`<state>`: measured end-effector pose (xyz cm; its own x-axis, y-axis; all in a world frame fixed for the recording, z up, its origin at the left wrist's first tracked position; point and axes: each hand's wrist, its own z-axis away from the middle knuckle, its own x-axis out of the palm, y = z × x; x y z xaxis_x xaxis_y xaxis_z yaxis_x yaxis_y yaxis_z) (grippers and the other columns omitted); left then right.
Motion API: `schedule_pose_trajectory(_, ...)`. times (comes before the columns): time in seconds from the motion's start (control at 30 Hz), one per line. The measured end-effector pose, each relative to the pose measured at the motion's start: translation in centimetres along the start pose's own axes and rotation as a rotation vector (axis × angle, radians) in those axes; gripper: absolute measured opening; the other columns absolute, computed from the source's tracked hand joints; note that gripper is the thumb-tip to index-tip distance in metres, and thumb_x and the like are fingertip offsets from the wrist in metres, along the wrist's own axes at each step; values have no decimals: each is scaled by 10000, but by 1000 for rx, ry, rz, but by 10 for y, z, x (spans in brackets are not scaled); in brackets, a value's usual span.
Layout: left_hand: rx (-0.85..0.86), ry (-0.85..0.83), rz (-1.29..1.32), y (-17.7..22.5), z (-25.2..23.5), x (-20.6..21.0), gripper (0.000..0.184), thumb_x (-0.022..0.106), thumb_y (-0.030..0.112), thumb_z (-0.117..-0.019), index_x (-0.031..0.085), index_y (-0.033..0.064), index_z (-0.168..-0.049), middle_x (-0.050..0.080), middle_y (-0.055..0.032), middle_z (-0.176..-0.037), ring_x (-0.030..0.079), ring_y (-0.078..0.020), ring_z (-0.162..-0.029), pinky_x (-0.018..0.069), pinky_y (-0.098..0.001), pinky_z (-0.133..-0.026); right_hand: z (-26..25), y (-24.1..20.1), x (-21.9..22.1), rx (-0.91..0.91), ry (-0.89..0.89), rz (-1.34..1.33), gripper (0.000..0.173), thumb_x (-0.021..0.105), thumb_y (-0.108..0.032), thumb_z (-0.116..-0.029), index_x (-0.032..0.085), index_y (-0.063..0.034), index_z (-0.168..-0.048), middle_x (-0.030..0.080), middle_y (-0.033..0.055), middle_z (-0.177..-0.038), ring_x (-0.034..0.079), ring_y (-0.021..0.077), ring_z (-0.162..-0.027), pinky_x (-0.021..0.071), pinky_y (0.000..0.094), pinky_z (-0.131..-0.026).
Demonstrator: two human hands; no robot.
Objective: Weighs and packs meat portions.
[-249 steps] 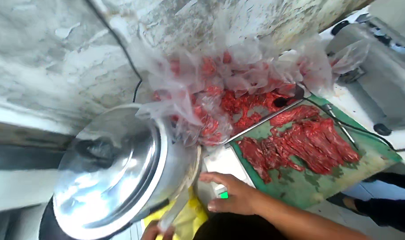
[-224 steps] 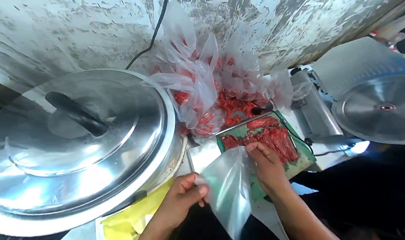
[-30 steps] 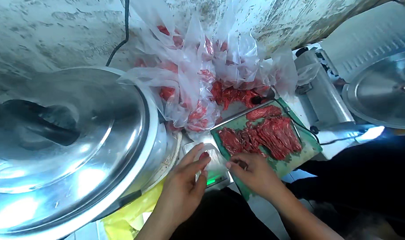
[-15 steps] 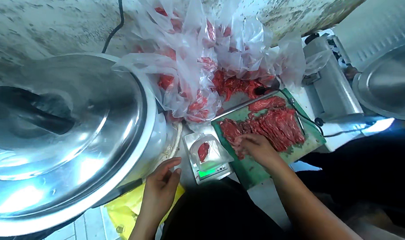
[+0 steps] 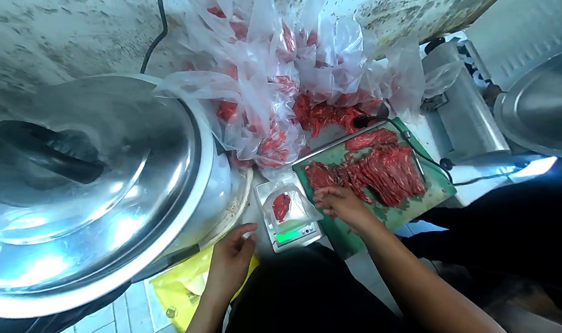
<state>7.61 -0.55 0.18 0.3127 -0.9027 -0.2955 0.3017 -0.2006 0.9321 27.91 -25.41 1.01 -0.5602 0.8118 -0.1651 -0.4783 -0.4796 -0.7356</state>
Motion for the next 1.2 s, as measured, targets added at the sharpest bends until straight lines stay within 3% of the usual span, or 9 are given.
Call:
schedule_pose_trajectory(0.33, -93, -62, -80, 4, 1, 3, 275, 600, 197, -951, 743, 139, -1179, 643, 19, -688, 537, -100, -503, 462, -256, -470, 12, 0, 2, -80, 44, 57, 211, 591, -203, -1048, 699, -79, -1180, 739, 81, -1113, 725, 194, -959, 606, 378, -821)
schedule_pose_trajectory(0.5, -72, -62, -37, 1, 2, 5, 256, 609, 176, -965, 736, 120, -1180, 642, 10, -688, 527, -100, -496, 458, -255, -462, 63, -39, 12, -714, 144, 186, 171, 616, -136, -965, 736, -131, -1088, 723, -37, -969, 680, 87, -744, 615, 285, -641)
schedule_pose_trajectory(0.6, -74, -69, -32, 1, 1, 9, 257, 610, 164, -952, 736, 113, -1171, 616, 23, -647, 501, -87, -470, 436, -248, -443, 70, -63, 26, -946, -34, 429, 205, 573, -118, -978, 757, -105, -1067, 730, -23, -1031, 695, 58, -878, 628, 281, -764)
schedule_pose_trajectory(0.7, -74, -76, -49, 5, 0, 12, 254, 613, 172, -954, 733, 118, -1172, 622, 28, -651, 507, -82, -470, 439, -247, -444, 58, -82, 52, -696, -251, 929, 264, 517, -143, -1019, 749, -113, -1141, 736, 40, -1097, 701, 182, -1006, 582, 418, -893)
schedule_pose_trajectory(0.8, -70, -81, -55, 4, 2, 9, 268, 611, 184, -963, 731, 140, -1198, 660, 18, -708, 536, -96, -495, 470, -261, -466, 37, -87, 81, -440, -267, 1189, 162, 608, -166, -981, 709, -49, -1029, 707, 152, -997, 696, 347, -967, 578, 572, -809)
schedule_pose_trajectory(0.87, -96, -63, -46, 3, 4, 7, 269, 612, 198, -963, 733, 146, -1197, 648, 19, -694, 527, -99, -491, 462, -270, -465, 20, -80, 93, -359, -218, 1224, 194, 629, -175, -972, 711, -35, -1079, 705, 184, -1061, 686, 386, -1025, 569, 617, -835)
schedule_pose_trajectory(0.93, -130, -56, -57, 1, 7, 5, 269, 609, 203, -961, 730, 155, -1197, 662, 21, -719, 544, -101, -507, 479, -269, -482, 6, -74, 98, -321, -178, 1208, 242, 621, -234, -989, 718, -84, -1152, 694, 160, -1172, 659, 374, -1123, 553, 627, -898)
schedule_pose_trajectory(1.03, -138, -36, -45, -5, 12, 3, 271, 616, 208, -958, 732, 156, -1198, 655, 23, -706, 531, -96, -497, 468, -269, -475, -5, -73, 101, -327, -141, 1193, 284, 617, -358, -995, 736, -140, -1132, 697, 116, -1196, 656, 335, -1150, 555, 617, -908)
schedule_pose_trajectory(1.2, -148, -27, -14, -7, 14, -1, 274, 617, 227, -958, 734, 166, -1199, 628, 24, -669, 509, -101, -478, 450, -273, -458, 8, -82, 91, -353, -186, 1216, 209, 651, -306, -976, 735, -160, -1099, 717, 109, -1091, 681, 327, -1071, 565, 601, -876)
